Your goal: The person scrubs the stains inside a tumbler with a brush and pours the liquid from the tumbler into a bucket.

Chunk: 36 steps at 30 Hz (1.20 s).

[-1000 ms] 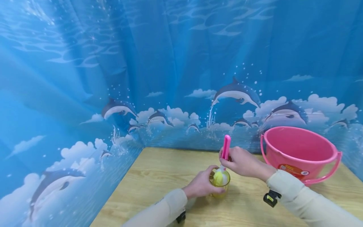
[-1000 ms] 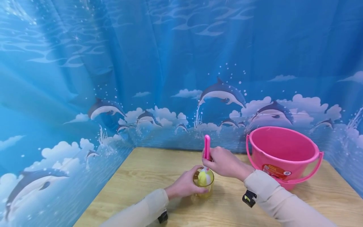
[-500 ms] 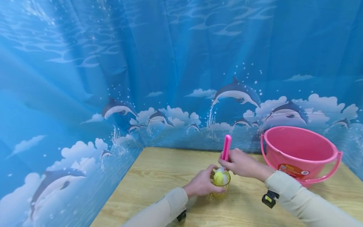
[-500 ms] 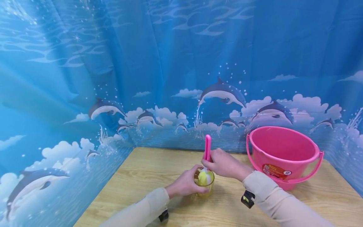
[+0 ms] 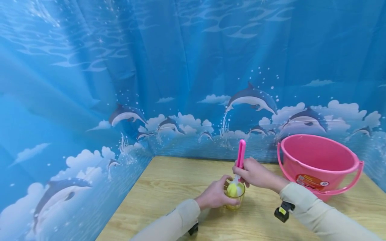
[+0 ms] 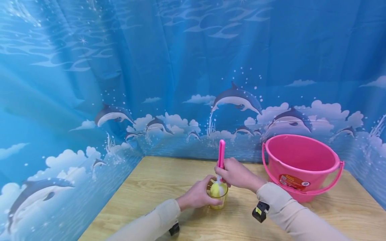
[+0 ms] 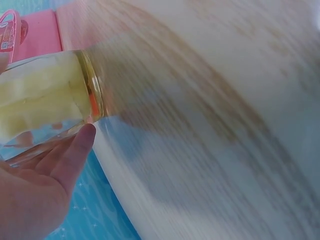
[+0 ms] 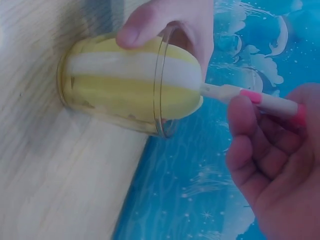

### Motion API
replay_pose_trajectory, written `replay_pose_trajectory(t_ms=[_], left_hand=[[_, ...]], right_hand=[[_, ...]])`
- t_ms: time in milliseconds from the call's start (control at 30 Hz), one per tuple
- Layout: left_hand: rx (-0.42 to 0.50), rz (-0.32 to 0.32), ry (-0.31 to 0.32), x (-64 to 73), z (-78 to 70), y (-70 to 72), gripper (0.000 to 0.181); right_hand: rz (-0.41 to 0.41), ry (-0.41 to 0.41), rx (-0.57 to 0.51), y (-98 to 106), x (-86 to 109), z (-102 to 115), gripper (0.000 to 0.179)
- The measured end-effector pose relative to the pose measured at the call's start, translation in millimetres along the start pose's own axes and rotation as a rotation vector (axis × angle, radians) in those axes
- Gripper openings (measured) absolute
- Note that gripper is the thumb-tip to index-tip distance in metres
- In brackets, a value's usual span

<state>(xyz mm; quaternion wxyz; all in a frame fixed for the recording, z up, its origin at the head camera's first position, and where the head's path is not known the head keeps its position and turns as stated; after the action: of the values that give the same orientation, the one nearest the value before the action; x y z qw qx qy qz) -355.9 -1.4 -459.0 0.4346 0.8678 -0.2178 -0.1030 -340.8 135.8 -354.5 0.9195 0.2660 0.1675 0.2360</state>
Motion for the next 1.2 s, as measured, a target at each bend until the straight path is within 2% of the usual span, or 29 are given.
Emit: replay_pose_trajectory(t_ms=[300,500,700,867,1000,1200], left_hand=[[-0.002,-0.009,-0.024,1.1,-0.3,0.9,0.085],[0.006,-0.011,-0.024,-0.1,0.7,-0.9,0.08],[-0.019,-0.013,0.002,-0.5,1.8,-0.7,0.082],[-0.021,-0.018,0.015,-0.8,1.3,-1.2,0.085],[-0.022,-0.019,0.016,-1.3,0.3,-1.4,0.085],[-0.035,-0.015,0.021,-0.7,1.2,-1.7,0.085]], right_hand=[[-0.083,-0.063,-0.059,-1.2,-1.1,-9.4,0.026],[-0.095,-0.037,0.013,-1.2,0.5,-8.7,0.024],[-0.064,-0.023,0.115,-2.3,0.2,-1.0,0.023],[-0.031,-0.017,0.157,-3.3,-1.7,5.4,0.027],[-0.022,-0.034,0.129,-3.0,-2.4,7.7,0.028],[-0.033,-0.052,0.031,-4.5,-0.4,5.8,0.026]])
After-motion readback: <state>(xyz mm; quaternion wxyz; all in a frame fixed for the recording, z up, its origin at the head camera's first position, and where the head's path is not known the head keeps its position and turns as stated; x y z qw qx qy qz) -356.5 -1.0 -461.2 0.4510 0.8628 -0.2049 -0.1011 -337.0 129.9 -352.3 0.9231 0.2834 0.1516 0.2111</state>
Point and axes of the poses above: each hand's wrist, its own x-axis away from the middle knuckle, its own y-axis out of the back of the hand, z = x × y, the point moved 6 cm from there along -x, towards the middle knuckle, and after that the axes turned 10 degrees about -x, right-handed, at the moved point
